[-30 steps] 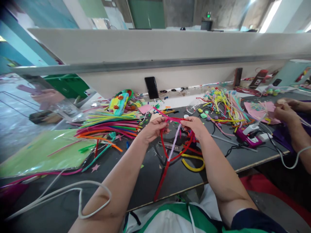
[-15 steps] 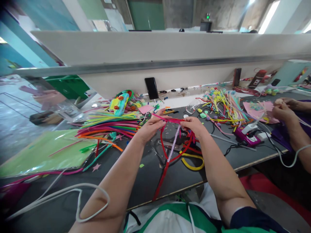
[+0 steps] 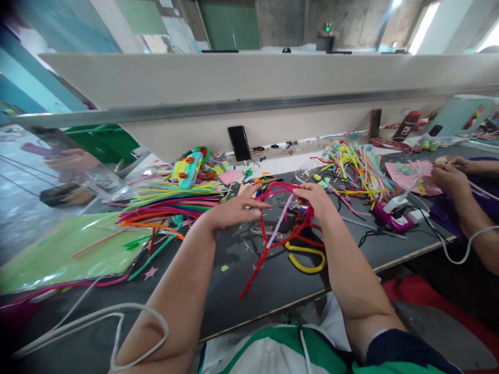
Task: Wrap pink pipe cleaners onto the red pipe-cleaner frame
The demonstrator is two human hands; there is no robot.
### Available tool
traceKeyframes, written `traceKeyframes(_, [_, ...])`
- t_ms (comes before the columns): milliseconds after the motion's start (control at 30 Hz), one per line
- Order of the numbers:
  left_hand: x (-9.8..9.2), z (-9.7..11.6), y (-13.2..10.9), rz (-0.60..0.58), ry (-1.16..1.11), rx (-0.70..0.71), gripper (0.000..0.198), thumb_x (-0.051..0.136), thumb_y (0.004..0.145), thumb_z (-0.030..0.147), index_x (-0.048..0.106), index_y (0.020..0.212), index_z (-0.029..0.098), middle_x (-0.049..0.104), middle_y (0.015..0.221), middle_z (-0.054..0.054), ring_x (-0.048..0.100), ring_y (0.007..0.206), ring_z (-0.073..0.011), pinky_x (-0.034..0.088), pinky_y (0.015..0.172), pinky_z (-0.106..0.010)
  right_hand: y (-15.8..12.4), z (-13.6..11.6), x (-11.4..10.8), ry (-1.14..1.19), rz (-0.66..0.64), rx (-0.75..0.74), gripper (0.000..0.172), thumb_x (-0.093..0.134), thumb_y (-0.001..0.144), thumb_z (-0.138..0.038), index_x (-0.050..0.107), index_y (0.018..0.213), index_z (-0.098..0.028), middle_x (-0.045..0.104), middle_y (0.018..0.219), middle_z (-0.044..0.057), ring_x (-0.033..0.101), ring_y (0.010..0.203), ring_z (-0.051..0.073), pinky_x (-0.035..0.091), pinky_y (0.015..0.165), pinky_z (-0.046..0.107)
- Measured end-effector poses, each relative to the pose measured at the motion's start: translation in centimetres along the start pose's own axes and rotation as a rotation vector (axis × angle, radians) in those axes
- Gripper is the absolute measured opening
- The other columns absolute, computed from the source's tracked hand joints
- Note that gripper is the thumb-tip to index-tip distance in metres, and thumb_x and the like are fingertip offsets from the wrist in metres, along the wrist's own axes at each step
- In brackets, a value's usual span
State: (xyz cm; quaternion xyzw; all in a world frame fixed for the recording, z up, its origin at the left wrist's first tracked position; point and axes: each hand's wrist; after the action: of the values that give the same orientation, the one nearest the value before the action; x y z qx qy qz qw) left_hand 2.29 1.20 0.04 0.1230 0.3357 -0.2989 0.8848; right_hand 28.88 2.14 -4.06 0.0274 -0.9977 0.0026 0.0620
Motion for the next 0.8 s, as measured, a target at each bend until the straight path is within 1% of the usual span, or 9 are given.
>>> traceKeyframes(67, [-0.7,-1.2,0.1,0.141,-0.419,0.023,0.040,0.055,0.082,0.054,0.074,0.091,0.019,0.046,0.141,-0.011,0.036,0.133,-0.0321,0.031,0.108,-0.047,-0.1,-0.2,-0.2,0.004,-0.002,-0.010,0.027,0.079,0.059,-0.035,0.064,0.067,-0.015,0.057,0.055,-0.002,0.048,0.048,0.008,0.038,0.049,0.022])
traceKeyframes(100, [-0.7,-1.9,0.2,0.221,-0.649,0.007,0.039,0.055,0.083,0.051,0.073,0.089,0.017,0.055,0.130,-0.013,0.048,0.124,-0.0297,0.041,0.100,-0.044,-0.2,-0.2,-0.2,0.013,-0.016,-0.011,0.027,0.079,0.059,-0.035,0.064,0.067,-0.015,0.057,0.055,-0.002,0.049,0.048,0.008,0.038,0.049,0.022])
traceKeyframes(167, [-0.1,-3.2,0.8,0.299,-1.002,-0.041,0.032,0.064,0.079,0.044,0.070,0.095,0.017,0.065,0.108,-0.011,0.061,0.101,-0.0235,0.051,0.083,-0.037,-0.3,-0.2,-0.1,0.045,-0.057,-0.005,0.026,0.079,0.059,-0.034,0.063,0.066,-0.015,0.057,0.056,-0.002,0.049,0.049,0.008,0.038,0.050,0.022])
traceKeyframes(200, [0.6,-3.7,1.2,0.305,-1.091,-0.064,0.031,0.069,0.075,0.039,0.069,0.097,0.018,0.067,0.099,-0.009,0.063,0.089,-0.0194,0.052,0.076,-0.033,-0.3,-0.2,0.0,0.062,-0.080,-0.002,0.026,0.080,0.059,-0.033,0.062,0.065,-0.015,0.057,0.056,-0.002,0.049,0.049,0.008,0.039,0.050,0.021])
traceKeyframes(333, [3.7,-4.0,2.4,0.152,-1.108,-0.129,0.035,0.078,0.063,0.020,0.070,0.097,0.014,0.066,0.079,-0.005,0.060,0.067,-0.0125,0.046,0.061,-0.023,-0.3,0.0,0.4,0.093,-0.146,0.006,0.025,0.080,0.061,-0.031,0.061,0.065,-0.014,0.058,0.057,-0.003,0.050,0.050,0.007,0.040,0.052,0.021])
traceKeyframes(500, [6.0,-2.5,2.7,-0.015,-1.201,0.107,0.053,0.074,0.071,0.026,0.060,0.122,0.024,0.061,0.076,-0.002,0.052,0.060,-0.0085,0.038,0.055,-0.021,-0.4,0.1,0.8,0.102,-0.144,0.007,0.025,0.080,0.060,-0.030,0.064,0.069,-0.014,0.057,0.056,-0.003,0.049,0.048,0.007,0.040,0.051,0.021])
traceKeyframes(600, [6.4,-2.1,2.6,-0.097,-1.221,0.150,0.060,0.074,0.070,0.026,0.056,0.127,0.029,0.059,0.076,-0.002,0.050,0.059,-0.0089,0.036,0.053,-0.022,-0.6,0.1,1.3,0.105,-0.173,0.028,0.024,0.080,0.060,-0.030,0.065,0.069,-0.013,0.058,0.056,-0.003,0.050,0.049,0.007,0.039,0.050,0.021])
traceKeyframes(700, [6.7,-2.2,2.7,-0.091,-1.260,0.182,0.054,0.077,0.067,0.025,0.061,0.118,0.025,0.057,0.074,-0.002,0.051,0.060,-0.0103,0.038,0.052,-0.023,-0.6,0.2,1.5,0.113,-0.192,0.048,0.024,0.080,0.060,-0.029,0.064,0.069,-0.013,0.057,0.055,-0.003,0.051,0.048,0.007,0.039,0.050,0.021])
traceKeyframes(800, [6.9,-2.5,2.8,0.033,-1.342,0.179,0.039,0.078,0.065,0.022,0.064,0.102,0.021,0.053,0.073,0.000,0.055,0.065,-0.0112,0.042,0.057,-0.024,-0.3,0.5,1.3,0.128,-0.182,0.048,0.024,0.080,0.060,-0.029,0.063,0.066,-0.014,0.058,0.055,-0.003,0.051,0.047,0.007,0.040,0.050,0.021])
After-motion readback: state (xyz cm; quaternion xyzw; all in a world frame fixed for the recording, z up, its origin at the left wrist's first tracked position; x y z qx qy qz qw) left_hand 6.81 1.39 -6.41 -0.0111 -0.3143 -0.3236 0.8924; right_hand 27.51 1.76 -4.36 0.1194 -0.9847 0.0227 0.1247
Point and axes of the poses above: each hand's wrist, its own y-axis towards the middle knuckle, its own x-axis out of the palm, z = x × y
